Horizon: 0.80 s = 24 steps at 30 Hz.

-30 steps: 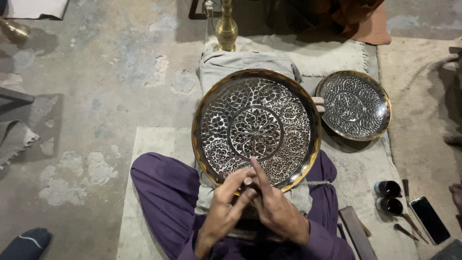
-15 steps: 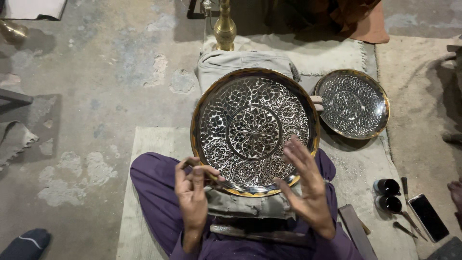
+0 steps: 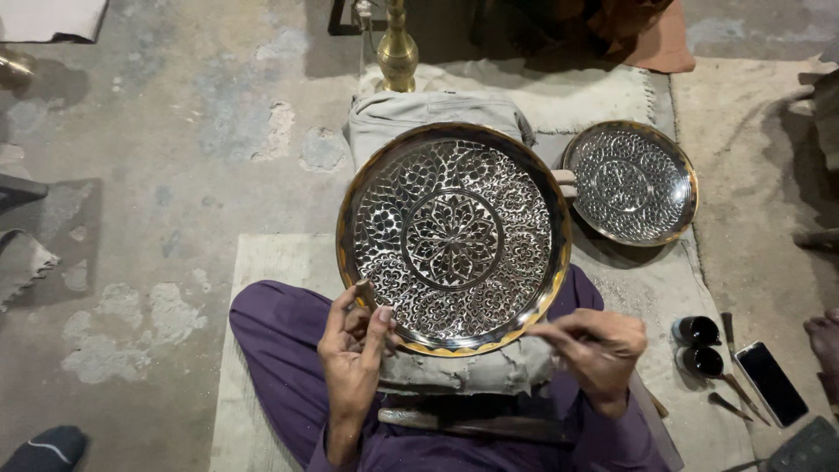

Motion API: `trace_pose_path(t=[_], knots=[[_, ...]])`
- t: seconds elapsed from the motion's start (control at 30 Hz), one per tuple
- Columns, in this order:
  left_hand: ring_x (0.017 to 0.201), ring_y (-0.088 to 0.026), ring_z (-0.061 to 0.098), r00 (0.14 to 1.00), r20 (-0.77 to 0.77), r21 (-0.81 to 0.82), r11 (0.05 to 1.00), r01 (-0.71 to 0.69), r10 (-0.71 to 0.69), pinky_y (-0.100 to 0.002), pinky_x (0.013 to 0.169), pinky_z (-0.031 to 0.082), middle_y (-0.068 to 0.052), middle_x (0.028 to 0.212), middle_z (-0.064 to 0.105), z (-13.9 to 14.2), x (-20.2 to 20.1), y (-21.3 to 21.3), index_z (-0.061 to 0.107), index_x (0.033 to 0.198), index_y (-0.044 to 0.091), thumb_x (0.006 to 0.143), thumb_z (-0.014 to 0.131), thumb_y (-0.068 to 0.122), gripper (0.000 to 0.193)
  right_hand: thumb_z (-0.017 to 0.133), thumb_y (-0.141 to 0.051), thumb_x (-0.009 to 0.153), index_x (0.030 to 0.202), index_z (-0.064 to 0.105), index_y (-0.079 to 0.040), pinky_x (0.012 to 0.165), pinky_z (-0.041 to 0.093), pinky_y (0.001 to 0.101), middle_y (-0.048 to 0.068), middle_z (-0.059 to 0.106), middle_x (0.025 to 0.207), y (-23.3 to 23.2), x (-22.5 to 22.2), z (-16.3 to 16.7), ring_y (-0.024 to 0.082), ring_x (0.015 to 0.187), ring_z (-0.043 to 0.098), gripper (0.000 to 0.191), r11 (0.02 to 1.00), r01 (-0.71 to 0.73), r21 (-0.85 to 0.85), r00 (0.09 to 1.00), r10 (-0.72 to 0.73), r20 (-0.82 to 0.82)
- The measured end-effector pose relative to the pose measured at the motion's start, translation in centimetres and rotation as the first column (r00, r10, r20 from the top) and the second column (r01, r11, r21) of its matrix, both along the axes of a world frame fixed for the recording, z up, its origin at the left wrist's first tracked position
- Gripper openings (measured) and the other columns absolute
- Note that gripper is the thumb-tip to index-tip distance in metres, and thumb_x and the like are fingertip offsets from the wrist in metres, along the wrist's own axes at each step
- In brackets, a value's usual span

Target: The person sits cross-legged on the floor with a large decorated metal tray resting on a lap cushion and engraves fine floral patterns into its surface, holding a pointed punch against the metal and tapping it, repositioning the tray and the tool as they work across the design. A second smaller engraved tray sits beside them.

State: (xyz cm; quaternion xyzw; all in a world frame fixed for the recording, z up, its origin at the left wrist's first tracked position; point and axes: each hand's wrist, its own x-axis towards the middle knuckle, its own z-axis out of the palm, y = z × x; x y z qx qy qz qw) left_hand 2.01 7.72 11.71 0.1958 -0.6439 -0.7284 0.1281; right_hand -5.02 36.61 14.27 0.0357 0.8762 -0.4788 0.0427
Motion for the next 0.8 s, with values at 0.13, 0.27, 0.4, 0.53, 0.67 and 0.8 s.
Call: trace_pose_path(t=[0.13, 0.27, 0.4, 0.53, 0.67, 0.8], knots=[[0.073, -0.009, 0.063, 0.997, -0.062, -0.113, 0.992, -0.061, 0.054, -0.022, 0.06, 0.051, -0.007, 0.088, 0.068, -1.0, 0.5, -1.1, 0.058, 0.131, 0.0, 0.099, 0.067, 0.012, 0.035, 0.081, -0.016, 0.071, 0.129, 0.059, 0.009, 0.106, 0.051, 0.0478, 0.028, 0.055, 0.137, -0.4, -1.2, 1.9, 0.042, 0.126, 0.055, 0.067, 0.966, -0.063, 0.252, 0.661, 0.229, -0.715], [0.07, -0.009, 0.06, 0.991, -0.005, -0.382, 0.915, -0.128, 0.137, -0.025, 0.058, 0.048, -0.006, 0.083, 0.066, -0.6, 0.6, -2.9, 0.062, 0.118, -0.001, 0.1, 0.064, 0.014, 0.023, 0.072, -0.013, 0.09, 0.129, 0.065, 0.0, 0.103, 0.051, 0.0432, 0.021, 0.057, 0.137, -0.8, -3.1, 4.1, 0.032, 0.123, 0.061, 0.042, 0.999, -0.004, 0.051, 0.824, 0.032, -0.566], [0.064, -0.007, 0.066, 0.983, 0.167, -0.502, 0.865, 0.013, 0.082, -0.026, 0.056, 0.05, 0.0, 0.072, 0.072, 0.4, 0.9, -3.8, 0.073, 0.096, 0.001, 0.097, 0.067, 0.025, 0.025, 0.069, -0.016, 0.101, 0.123, 0.073, -0.003, 0.094, 0.053, 0.0361, 0.013, 0.071, 0.12, -0.2, -4.7, 3.0, 0.023, 0.109, 0.068, 0.025, 0.997, 0.039, 0.072, 0.907, -0.005, -0.422], [0.054, -0.011, 0.049, 0.96, 0.281, -0.474, 0.869, 0.142, -0.004, -0.029, 0.048, 0.039, -0.007, 0.057, 0.061, 0.4, 0.9, -3.2, 0.074, 0.085, -0.002, 0.097, 0.07, 0.029, 0.033, 0.071, -0.016, 0.101, 0.106, 0.074, 0.002, 0.082, 0.052, 0.0339, 0.012, 0.073, 0.097, 0.2, -5.7, 0.3, 0.018, 0.091, 0.068, 0.019, 0.991, 0.051, 0.126, 0.868, 0.018, -0.496], [0.048, -0.014, 0.043, 0.916, 0.396, -0.519, 0.838, 0.171, 0.058, -0.031, 0.045, 0.031, -0.009, 0.057, 0.062, -0.6, -0.1, -3.4, 0.078, 0.09, 0.002, 0.101, 0.067, 0.028, 0.031, 0.068, -0.018, 0.103, 0.097, 0.074, 0.002, 0.068, 0.048, 0.0319, 0.01, 0.069, 0.082, 0.5, -5.6, -1.7, 0.016, 0.073, 0.062, 0.022, 0.99, 0.063, 0.125, 0.93, -0.012, -0.368], [0.049, -0.005, 0.05, 0.974, 0.064, -0.575, 0.806, -0.143, 0.218, -0.024, 0.043, 0.035, 0.001, 0.067, 0.07, -1.4, -1.1, -5.4, 0.078, 0.102, 0.002, 0.099, 0.065, 0.023, 0.025, 0.071, -0.022, 0.097, 0.089, 0.078, 0.002, 0.056, 0.038, 0.0319, 0.011, 0.066, 0.068, 1.7, -4.0, -1.9, 0.016, 0.059, 0.052, 0.026, 0.982, -0.161, 0.096, 0.986, 0.164, -0.022]])
